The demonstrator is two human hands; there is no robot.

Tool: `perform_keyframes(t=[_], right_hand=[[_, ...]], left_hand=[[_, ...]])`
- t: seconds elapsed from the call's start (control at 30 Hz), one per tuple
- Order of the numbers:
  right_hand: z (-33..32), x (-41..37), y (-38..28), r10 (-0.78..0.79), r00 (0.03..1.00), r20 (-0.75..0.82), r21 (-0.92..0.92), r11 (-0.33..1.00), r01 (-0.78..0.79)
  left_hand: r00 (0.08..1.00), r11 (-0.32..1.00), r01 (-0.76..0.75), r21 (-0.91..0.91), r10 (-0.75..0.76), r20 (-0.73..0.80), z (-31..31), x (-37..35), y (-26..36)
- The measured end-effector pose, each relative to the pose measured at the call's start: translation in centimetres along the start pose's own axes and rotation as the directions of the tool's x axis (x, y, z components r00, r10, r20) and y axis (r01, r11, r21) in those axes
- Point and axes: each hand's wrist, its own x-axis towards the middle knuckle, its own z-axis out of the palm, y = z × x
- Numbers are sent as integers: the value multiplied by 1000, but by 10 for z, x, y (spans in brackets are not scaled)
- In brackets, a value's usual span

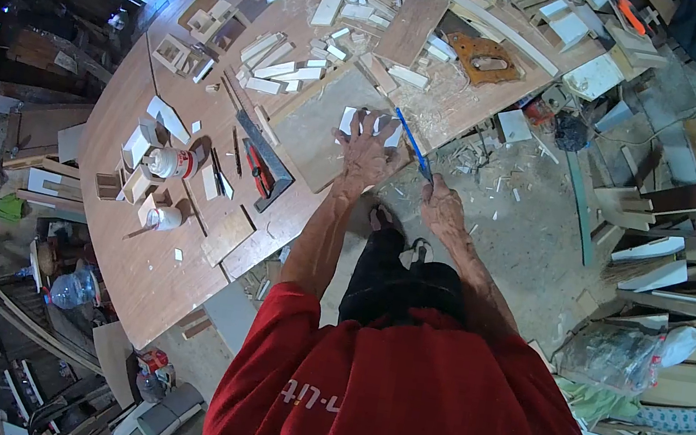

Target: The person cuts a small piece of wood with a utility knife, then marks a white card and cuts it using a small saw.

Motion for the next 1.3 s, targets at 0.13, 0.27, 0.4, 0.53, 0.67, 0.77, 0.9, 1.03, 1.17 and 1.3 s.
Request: perform_keyframes(t=[0.13, 0.27, 0.4, 0.53, 0.67, 0.77, 0.9, 1.03, 1.17, 1.3], right_hand=[[2, -3, -1, -62, 996, -60, -162, 985, 52], [2, -3, -2, -35, 999, -33, -249, 968, 25], [-2, -10, -12, -35, 999, -38, -305, 952, 22], [-4, -10, -16, 40, 999, 8, -291, 956, -36], [-4, -12, -14, -12, 1000, -19, -279, 960, 6], [-10, -13, -21, 20, 1000, 16, -297, 955, -14], [-3, -12, -17, 2, 1000, -16, -323, 946, -7], [0, -7, -11, -84, 996, -29, -313, 947, 71], [0, 1, -16, -13, 1000, -6, -186, 983, 12], [-1, 8, -16, -77, 995, 69, -255, 963, 92]], left_hand=[[1000, 1000, 12, -2, -13, -14, -2, -1, 3], [1000, 1000, -8, -12, 8, -27, 5, 0, -3], [1000, 1000, -13, -12, 13, -24, 9, 3, -6], [999, 1000, -23, 2, 23, -33, 11, 3, -7], [1000, 1000, -4, 15, 4, -3, 1, 2, 0], [999, 1000, 18, 22, -19, 32, -4, 2, 3], [999, 1000, 20, 16, -20, 37, -11, 0, 7], [1000, 1000, 12, 4, -12, 25, -13, 0, 7], [1000, 1000, 9, 7, -9, 17, -12, 0, 7], [1000, 1000, -5, 11, 5, 8, -12, 0, 6]])
